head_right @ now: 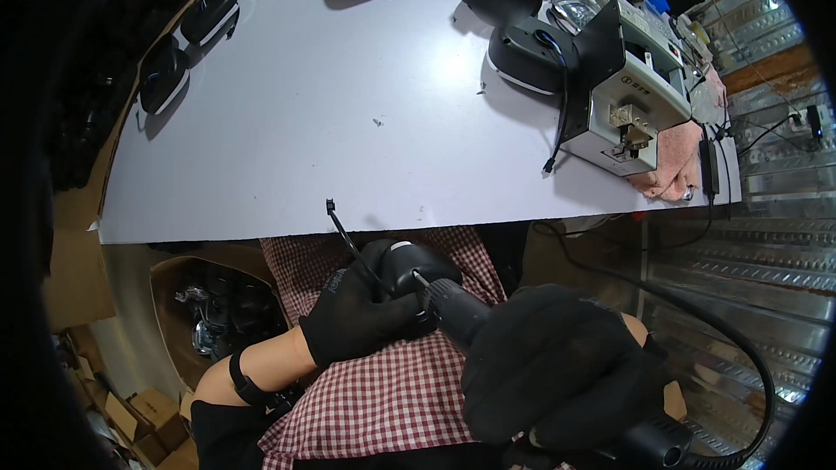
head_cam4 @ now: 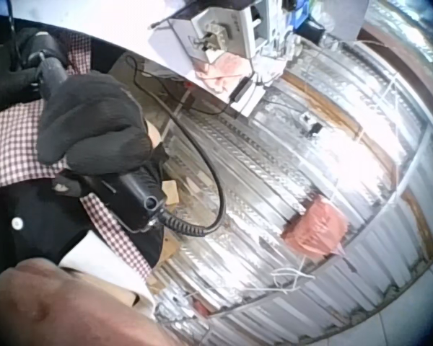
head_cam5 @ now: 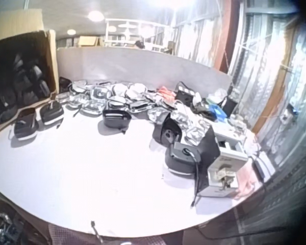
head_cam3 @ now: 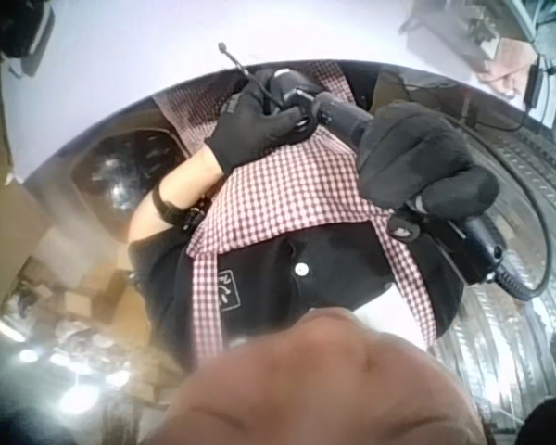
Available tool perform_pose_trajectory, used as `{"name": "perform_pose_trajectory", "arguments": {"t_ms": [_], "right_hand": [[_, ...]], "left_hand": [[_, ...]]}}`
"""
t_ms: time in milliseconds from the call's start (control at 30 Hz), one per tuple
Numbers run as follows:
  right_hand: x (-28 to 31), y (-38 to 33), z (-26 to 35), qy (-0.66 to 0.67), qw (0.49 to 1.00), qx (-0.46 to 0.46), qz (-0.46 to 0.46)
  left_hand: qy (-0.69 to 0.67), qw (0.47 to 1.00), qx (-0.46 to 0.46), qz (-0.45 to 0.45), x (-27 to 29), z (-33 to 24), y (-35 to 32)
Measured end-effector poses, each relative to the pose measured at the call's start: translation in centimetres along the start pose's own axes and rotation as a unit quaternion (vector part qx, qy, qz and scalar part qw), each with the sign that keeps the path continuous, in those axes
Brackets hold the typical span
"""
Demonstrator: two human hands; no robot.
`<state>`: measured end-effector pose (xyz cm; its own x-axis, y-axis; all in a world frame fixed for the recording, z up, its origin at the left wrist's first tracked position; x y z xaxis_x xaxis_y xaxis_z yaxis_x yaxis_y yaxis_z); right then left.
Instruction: Assembling plastic housings for electronic devices using a power screwdriver and various components.
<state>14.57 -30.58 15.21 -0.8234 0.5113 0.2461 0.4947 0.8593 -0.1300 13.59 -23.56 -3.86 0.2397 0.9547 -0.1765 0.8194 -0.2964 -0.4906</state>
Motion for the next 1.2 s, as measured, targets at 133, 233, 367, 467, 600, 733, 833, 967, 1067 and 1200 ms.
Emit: {"name": "perform_pose_trajectory", "arguments": {"t_ms": [133, 233, 367, 467, 600, 733, 833, 967, 1067, 1200], "right_hand": [[2.1, 0.8, 1.6, 0.428, 0.873, 0.048, -0.229], [-0.2, -1.8, -0.4, 0.817, 0.342, 0.077, -0.457], [-2.3, -1.5, -0.5, 0.867, 0.100, 0.091, -0.480], [-2.3, -1.0, 0.6, 0.855, 0.130, 0.115, -0.488], [-2.6, -1.0, 1.1, 0.865, 0.164, 0.094, -0.465], [-3.5, -1.5, -0.9, 0.856, 0.140, 0.081, -0.492], [-7.1, -3.5, -2.2, 0.864, 0.097, 0.037, -0.492], [-16.7, -13.4, -5.7, 0.790, 0.015, -0.270, -0.550], [-21.4, -15.9, -6.1, 0.701, 0.053, -0.391, -0.595], [-25.0, -15.3, -5.8, 0.673, 0.116, -0.451, -0.575]], "left_hand": [[-0.007, 1.000, 0.008, -0.027, 0.6, 0.4, -0.7], [0.093, 0.996, -0.006, -0.010, 0.0, 0.2, -0.2], [0.178, 0.982, -0.040, -0.044, 0.7, 1.0, -0.1], [0.218, 0.972, -0.081, -0.028, 0.3, 1.9, -0.1], [0.177, 0.981, -0.069, -0.045, 0.0, -0.2, -0.2], [0.079, 0.994, -0.015, -0.072, 1.2, 2.6, 0.8], [0.009, 0.994, -0.089, -0.065, 0.8, 0.3, 0.2], [-0.019, 0.998, -0.042, -0.038, 1.8, -1.1, -1.0], [0.017, 0.996, -0.020, -0.090, 4.0, -0.7, -1.9], [0.007, 0.991, 0.033, -0.127, 6.0, 0.7, -2.1]]}}
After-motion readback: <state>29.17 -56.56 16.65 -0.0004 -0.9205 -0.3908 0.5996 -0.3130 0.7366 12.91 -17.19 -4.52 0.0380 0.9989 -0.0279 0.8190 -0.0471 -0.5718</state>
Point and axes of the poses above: each hand's wrist, its own y-axis towards the middle knuckle, its own x-axis out of the back of the hand, z = x × y, the point moved 10 cm from there along y, towards the middle knuckle, and after that the axes turned 4 degrees about x, right-handed, at the moved point
